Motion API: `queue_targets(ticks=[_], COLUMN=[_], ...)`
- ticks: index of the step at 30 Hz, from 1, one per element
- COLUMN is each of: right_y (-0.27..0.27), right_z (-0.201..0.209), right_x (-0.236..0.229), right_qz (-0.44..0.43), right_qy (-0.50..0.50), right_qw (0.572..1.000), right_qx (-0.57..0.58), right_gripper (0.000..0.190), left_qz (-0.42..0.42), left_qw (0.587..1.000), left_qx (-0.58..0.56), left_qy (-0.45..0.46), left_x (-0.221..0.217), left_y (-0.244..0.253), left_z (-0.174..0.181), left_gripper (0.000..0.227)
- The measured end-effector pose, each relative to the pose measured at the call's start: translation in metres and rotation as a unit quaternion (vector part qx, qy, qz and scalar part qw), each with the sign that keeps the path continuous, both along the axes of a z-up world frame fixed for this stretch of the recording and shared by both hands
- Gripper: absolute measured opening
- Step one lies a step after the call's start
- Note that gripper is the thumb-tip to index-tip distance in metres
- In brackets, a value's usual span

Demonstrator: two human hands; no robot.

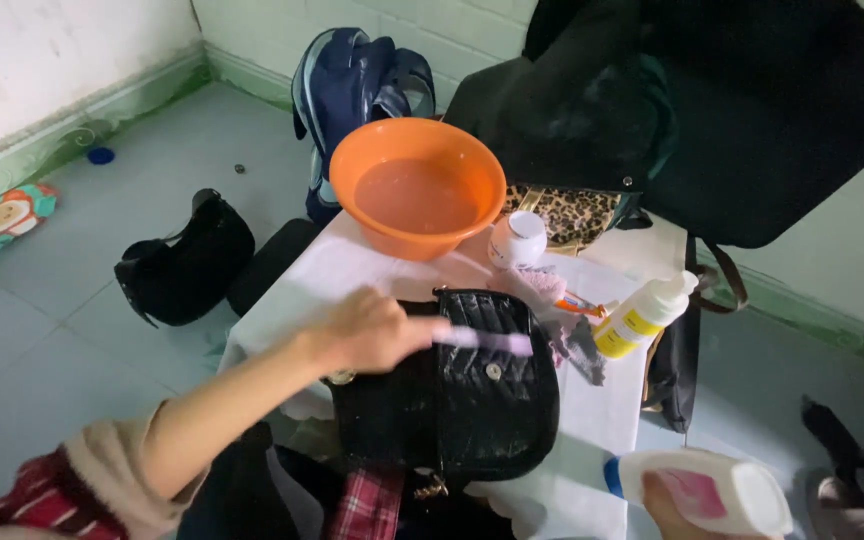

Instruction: Applying leather conditioner to a black handbag using a toothbrush for detailed scrubbing and spreading.

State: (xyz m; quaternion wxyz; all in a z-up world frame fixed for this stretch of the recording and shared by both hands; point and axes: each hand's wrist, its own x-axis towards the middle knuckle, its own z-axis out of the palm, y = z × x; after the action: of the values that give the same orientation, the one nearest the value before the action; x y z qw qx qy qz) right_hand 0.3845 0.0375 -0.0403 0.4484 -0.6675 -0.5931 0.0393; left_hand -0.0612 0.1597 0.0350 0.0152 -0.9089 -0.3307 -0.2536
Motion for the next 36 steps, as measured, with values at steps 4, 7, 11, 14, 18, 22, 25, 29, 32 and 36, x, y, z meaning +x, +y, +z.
queue_targets(ticks=[4, 7, 11, 14, 18, 22, 25, 29, 32, 36], right_y=[0.054, 0.07, 0.156, 0.222, 0.295, 0.325, 0.326, 0.326, 0.324, 0.333], right_z=[0.013, 0.063, 0.104, 0.127, 0.109, 0.094, 0.1, 0.1, 0.09, 0.085], right_x=[0.032, 0.035, 0.028, -0.002, -0.025, -0.049, -0.057, -0.059, -0.058, -0.051], right_qz=[0.101, -0.043, -0.013, -0.025, 0.001, 0.051, 0.062, 0.063, 0.054, 0.058], right_qy=[-0.03, -0.09, 0.064, 0.137, 0.021, 0.061, 0.061, 0.044, 0.045, 0.027], right_qw=[0.994, 0.992, 0.988, 0.99, 0.992, 0.99, 0.986, 0.977, 0.975, 0.978], right_qx=[0.022, 0.08, 0.137, -0.008, -0.121, -0.117, -0.139, -0.197, -0.21, -0.198], right_gripper=[0.04, 0.049, 0.035, 0.039, 0.038, 0.045, 0.042, 0.049, 0.045, 0.049], left_qz=[-0.058, 0.04, 0.024, -0.063, 0.005, -0.088, 0.072, -0.023, 0.002, 0.072], left_qw=[0.998, 0.992, 0.999, 0.994, 1.0, 0.993, 0.995, 0.983, 0.982, 0.98], left_qx=[0.017, 0.117, 0.042, -0.07, 0.012, -0.052, -0.055, -0.178, -0.18, -0.186], left_qy=[0.032, 0.033, 0.001, -0.05, -0.02, -0.059, -0.034, -0.049, -0.062, -0.022], left_x=[0.012, -0.004, 0.001, -0.004, 0.005, -0.005, -0.014, 0.007, 0.003, 0.007], left_y=[-0.004, 0.002, -0.001, 0.006, 0.027, 0.033, 0.043, 0.007, 0.011, 0.012], left_z=[-0.021, -0.01, 0.003, 0.002, 0.0, -0.002, 0.0, 0.005, 0.001, 0.021], left_gripper=[0.041, 0.047, 0.044, 0.026, 0.028, 0.023, 0.032, 0.028, 0.028, 0.02])
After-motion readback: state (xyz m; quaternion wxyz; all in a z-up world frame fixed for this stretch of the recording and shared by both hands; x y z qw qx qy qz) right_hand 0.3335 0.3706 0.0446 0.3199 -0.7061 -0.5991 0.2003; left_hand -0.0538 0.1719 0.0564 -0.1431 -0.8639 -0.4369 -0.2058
